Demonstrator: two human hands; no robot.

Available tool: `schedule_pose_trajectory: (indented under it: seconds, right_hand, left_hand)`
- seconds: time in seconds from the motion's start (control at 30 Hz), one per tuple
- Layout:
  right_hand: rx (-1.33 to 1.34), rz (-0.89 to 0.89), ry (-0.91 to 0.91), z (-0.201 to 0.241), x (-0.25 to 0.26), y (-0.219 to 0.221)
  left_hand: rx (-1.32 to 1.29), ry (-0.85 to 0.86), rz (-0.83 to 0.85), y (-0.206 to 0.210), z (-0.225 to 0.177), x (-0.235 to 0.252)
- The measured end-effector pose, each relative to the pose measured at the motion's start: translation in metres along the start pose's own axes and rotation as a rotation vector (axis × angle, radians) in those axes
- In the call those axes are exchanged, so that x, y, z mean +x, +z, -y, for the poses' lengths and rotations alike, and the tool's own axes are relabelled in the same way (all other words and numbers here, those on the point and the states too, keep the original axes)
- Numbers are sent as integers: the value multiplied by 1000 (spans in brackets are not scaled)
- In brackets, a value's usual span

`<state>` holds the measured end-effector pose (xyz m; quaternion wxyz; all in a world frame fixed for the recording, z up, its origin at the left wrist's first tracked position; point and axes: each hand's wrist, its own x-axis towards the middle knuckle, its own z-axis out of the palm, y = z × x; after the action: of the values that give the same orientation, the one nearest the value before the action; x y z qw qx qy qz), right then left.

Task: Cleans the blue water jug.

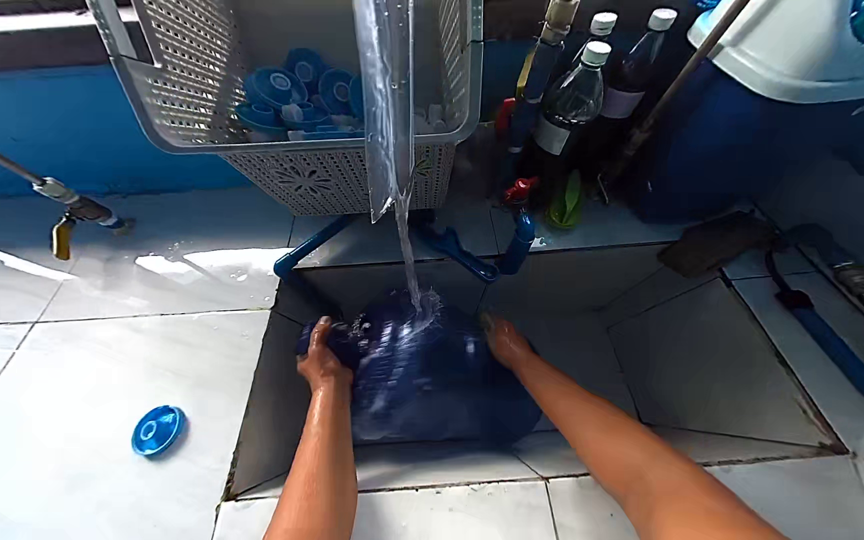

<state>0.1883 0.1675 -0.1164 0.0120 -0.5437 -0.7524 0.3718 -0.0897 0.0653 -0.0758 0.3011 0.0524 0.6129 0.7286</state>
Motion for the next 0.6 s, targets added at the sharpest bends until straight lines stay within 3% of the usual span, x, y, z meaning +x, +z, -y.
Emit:
schedule_pose_trajectory:
  seconds: [0.03,0.07,0.1,0.17,0.23,0.27,0.33,0.4,0.43,0.5,0.53,0.57,0.6]
  right_hand:
    - [-23,32,69,-9,-6,7]
    - [-27,52,67,1,-11,4]
    - [-2,32,3,25,-15,-5]
    - [125,-67,-149,77,-11,-28]
    - [198,-99,-138,69,1,-31]
    - [172,-93,-105,37,6,-20]
    - [53,-28,-24,-19,4,-6]
    - [5,47,34,-1,-8,-12]
    - [20,56,12,27,-15,-20]
    - [166,-52,-128,69,-9,-35]
    - [208,-92,-167,67,-3,-36]
    - [186,-98,-157,46,3,-31]
    - [98,-72,-96,15,4,-23]
  left_hand:
    - [80,-54,-200,5,-4,6]
    - [120,-69,-245,9,-5,6]
    - [116,-43,-171,14,-7,-2]
    - [29,44,153,19,-3,-14]
    - [-35,-14,378,9,9,-12]
    - [-13,-58,319,1,10,-11]
    - [80,-152,-29,-5,0,2]
    - [150,-158,-160,5,-5,0]
    - [139,-123,-133,15,-4,-9]
    - [2,-45,170,23,4,-20]
    - [-72,-63,322,17,12,-20]
    - [-107,-101,356,10,17,-19]
    - [-78,-130,257,3,17,-19]
